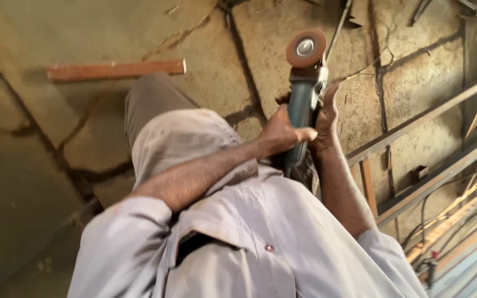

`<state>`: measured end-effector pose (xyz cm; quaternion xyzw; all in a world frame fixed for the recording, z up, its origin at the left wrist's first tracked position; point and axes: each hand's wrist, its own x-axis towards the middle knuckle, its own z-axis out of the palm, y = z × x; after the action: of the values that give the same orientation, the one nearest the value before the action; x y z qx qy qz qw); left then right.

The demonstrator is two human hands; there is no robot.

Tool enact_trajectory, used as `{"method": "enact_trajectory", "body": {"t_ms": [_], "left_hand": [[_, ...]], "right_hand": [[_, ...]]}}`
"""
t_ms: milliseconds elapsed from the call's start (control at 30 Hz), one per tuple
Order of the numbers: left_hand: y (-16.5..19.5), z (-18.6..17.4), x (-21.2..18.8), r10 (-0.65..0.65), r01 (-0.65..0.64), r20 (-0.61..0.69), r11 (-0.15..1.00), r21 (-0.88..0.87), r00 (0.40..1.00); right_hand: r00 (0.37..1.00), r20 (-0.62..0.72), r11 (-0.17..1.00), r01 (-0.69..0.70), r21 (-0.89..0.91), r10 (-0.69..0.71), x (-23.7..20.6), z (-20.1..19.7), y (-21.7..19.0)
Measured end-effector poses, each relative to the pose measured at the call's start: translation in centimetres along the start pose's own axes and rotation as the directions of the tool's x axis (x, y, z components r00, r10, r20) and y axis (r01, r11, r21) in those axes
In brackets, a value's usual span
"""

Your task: The person sits on the workshop floor holding a wooden slat and uses an angle grinder to grind and smooth the ends and edges of the slat, producing sparks. They then reposition the slat against a metal frame on the floor and continue grinding its surface and edges.

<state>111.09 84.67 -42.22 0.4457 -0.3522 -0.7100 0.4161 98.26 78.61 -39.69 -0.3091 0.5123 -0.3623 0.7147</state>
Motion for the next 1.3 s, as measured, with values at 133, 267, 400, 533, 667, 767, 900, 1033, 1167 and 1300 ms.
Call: {"method": "enact_trajectory", "body": {"t_ms": [133, 267, 400, 533, 667, 767, 900, 1033, 1167, 1300], "left_hand": [[-0.9, -5.4, 2.2, 0.134, -0.204, 0.300, 0.955, 0.214, 0.944], [0.1, -19.7, 3.6, 0.066, 0.026, -0.053, 0.352, 0.936, 0.996], [-0.6, -32.8, 1.3, 0.294, 0.279, -0.283, 0.058, 0.959, 0.913], [-2.0, -35.0, 0.1, 0.057, 0.305, -0.300, -0.146, 0.941, 0.952], [-1.6, -34.1, 0.6, 0.195, 0.216, -0.176, -0.207, 0.954, 0.965], [0.3, -33.8, 0.7, 0.235, 0.153, -0.117, -0.145, 0.978, 0.965], [3.4, -32.3, 2.0, 0.261, 0.136, -0.154, 0.084, 0.987, 0.953], [4.9, -28.1, 4.0, 0.202, 0.129, -0.397, 0.736, 0.664, 0.895], [5.0, -24.8, 5.6, 0.673, -0.464, -0.209, 0.669, 0.581, 0.710], [3.2, -22.5, 6.3, 0.604, -0.310, -0.263, 0.678, 0.667, 0.753]], "right_hand": [[0.998, 0.032, 0.973, -0.052, -0.227, 0.061, 0.3, -0.3, 0.4], [0.999, 0.001, 0.994, -0.034, -0.105, 0.035, -1.5, -2.1, -0.6], [0.997, -0.001, 0.997, -0.073, -0.018, 0.073, -4.0, -4.8, -1.1], [0.999, 0.020, 0.995, -0.033, 0.093, 0.031, -4.5, -6.1, 0.1], [0.995, -0.098, 0.990, 0.047, 0.135, -0.034, -5.0, -6.5, 0.9], [0.996, -0.083, 0.986, 0.049, 0.160, -0.037, -4.6, -6.7, 1.1], [0.998, -0.057, 0.989, 0.006, 0.148, 0.002, -3.7, -7.4, 1.5], [0.991, -0.123, 0.998, -0.038, 0.058, 0.045, -2.4, -7.6, 1.8], [0.999, -0.007, 0.999, -0.032, -0.025, 0.032, -1.2, -6.4, 0.9], [0.999, -0.051, 0.987, -0.019, -0.158, 0.011, -1.5, -4.8, -0.4]]}}
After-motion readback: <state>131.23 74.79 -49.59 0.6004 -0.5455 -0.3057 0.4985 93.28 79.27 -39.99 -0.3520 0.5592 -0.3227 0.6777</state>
